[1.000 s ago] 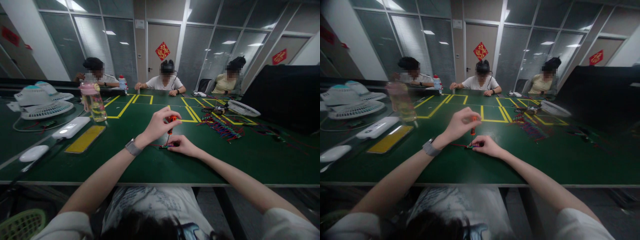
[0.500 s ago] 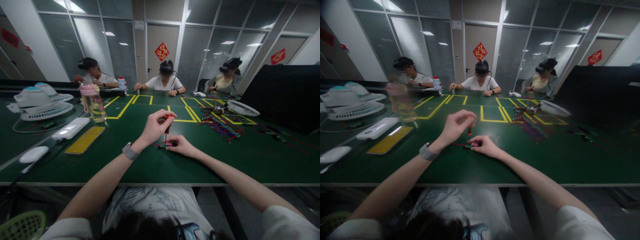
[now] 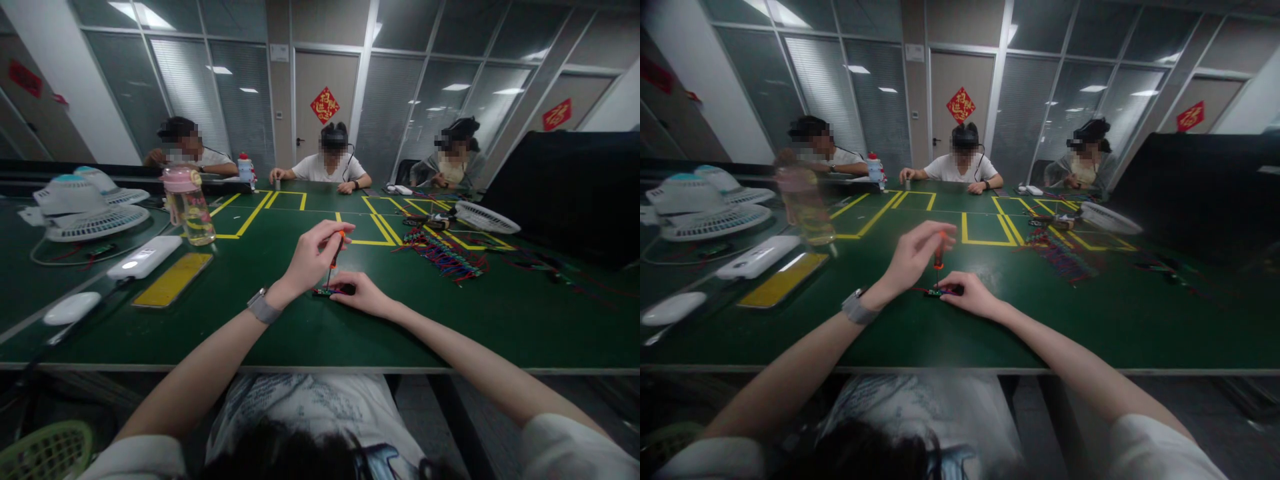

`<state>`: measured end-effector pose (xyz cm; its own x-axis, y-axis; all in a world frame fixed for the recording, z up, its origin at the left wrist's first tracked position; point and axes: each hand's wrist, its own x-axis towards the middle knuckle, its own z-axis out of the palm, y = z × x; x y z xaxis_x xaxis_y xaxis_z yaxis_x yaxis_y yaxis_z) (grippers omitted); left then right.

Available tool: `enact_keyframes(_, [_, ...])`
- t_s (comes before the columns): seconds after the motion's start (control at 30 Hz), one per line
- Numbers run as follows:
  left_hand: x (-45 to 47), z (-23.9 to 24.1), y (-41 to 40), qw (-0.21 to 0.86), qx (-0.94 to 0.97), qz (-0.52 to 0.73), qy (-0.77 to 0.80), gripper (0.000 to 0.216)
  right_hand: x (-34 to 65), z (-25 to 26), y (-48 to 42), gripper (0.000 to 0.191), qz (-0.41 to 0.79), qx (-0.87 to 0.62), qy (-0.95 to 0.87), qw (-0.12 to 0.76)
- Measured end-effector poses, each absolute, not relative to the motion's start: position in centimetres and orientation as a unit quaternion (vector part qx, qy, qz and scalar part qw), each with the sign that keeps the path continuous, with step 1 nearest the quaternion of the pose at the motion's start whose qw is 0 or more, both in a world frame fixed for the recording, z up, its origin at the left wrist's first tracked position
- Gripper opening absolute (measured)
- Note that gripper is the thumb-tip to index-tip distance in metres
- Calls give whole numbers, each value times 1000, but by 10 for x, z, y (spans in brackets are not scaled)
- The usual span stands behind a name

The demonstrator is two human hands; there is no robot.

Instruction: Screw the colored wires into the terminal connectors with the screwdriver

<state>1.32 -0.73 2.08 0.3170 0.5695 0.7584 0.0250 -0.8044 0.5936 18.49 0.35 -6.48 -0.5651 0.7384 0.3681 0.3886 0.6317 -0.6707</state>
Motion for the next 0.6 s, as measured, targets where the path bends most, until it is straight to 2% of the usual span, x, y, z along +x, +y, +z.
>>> enact_keyframes(0.07, [12,20,-5,283,757,554,200,22,185,-64,3,22,259,-333,-848,321])
enact_keyframes(0.2, [12,17,-1,259,750,569,216,14,185,-65,3,19,247,-329,-851,326])
enact_keyframes(0.33, [11,17,-3,158,766,577,235,14,186,-65,3,18,237,-324,-855,329])
enact_keyframes(0.43, [9,20,-6,107,779,573,233,23,186,-63,2,18,239,-316,-858,326])
enact_keyframes(0.5, [8,21,-6,133,784,566,216,27,186,-62,1,19,243,-317,-858,322])
enact_keyframes(0.6, [9,21,-5,245,768,556,202,27,187,-61,0,19,244,-323,-858,316])
